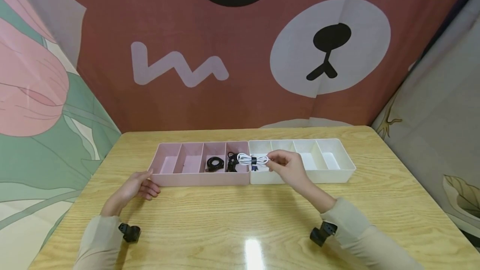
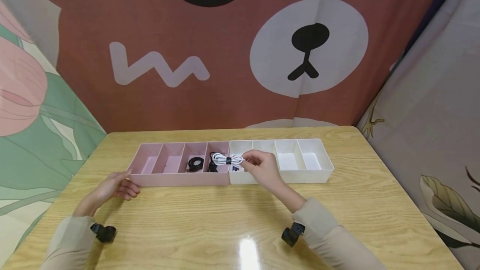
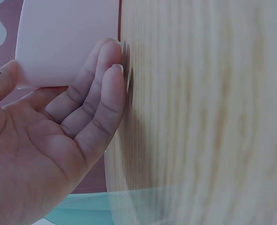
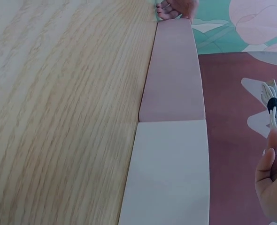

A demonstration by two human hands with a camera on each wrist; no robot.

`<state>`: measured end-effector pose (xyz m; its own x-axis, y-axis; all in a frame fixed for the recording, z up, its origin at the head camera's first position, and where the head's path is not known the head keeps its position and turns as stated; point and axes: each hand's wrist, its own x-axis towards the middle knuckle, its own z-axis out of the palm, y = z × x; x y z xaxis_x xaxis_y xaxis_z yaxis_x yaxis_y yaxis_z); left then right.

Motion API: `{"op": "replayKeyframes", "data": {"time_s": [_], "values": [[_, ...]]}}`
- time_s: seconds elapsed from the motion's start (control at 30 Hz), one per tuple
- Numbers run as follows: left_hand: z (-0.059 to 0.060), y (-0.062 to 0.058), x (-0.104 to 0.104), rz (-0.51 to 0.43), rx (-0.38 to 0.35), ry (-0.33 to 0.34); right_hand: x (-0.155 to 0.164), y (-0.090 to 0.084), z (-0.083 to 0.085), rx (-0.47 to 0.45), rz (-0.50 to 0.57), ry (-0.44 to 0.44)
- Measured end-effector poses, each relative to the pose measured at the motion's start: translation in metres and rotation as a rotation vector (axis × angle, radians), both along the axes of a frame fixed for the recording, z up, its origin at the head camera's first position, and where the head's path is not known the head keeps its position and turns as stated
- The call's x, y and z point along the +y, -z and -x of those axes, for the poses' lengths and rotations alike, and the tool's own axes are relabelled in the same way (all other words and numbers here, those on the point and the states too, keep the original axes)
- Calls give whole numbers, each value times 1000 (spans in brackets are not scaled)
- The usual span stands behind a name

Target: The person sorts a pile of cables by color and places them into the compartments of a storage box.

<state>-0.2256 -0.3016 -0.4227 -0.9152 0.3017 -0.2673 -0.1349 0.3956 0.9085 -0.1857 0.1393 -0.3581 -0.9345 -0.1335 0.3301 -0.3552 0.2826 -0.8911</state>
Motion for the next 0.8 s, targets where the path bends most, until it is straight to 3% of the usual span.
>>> {"op": "replayKeyframes", "data": {"time_s": [0.8], "values": [[0,-1,1,7,-7,-12,25,-8,-2,9,-70,79]]}}
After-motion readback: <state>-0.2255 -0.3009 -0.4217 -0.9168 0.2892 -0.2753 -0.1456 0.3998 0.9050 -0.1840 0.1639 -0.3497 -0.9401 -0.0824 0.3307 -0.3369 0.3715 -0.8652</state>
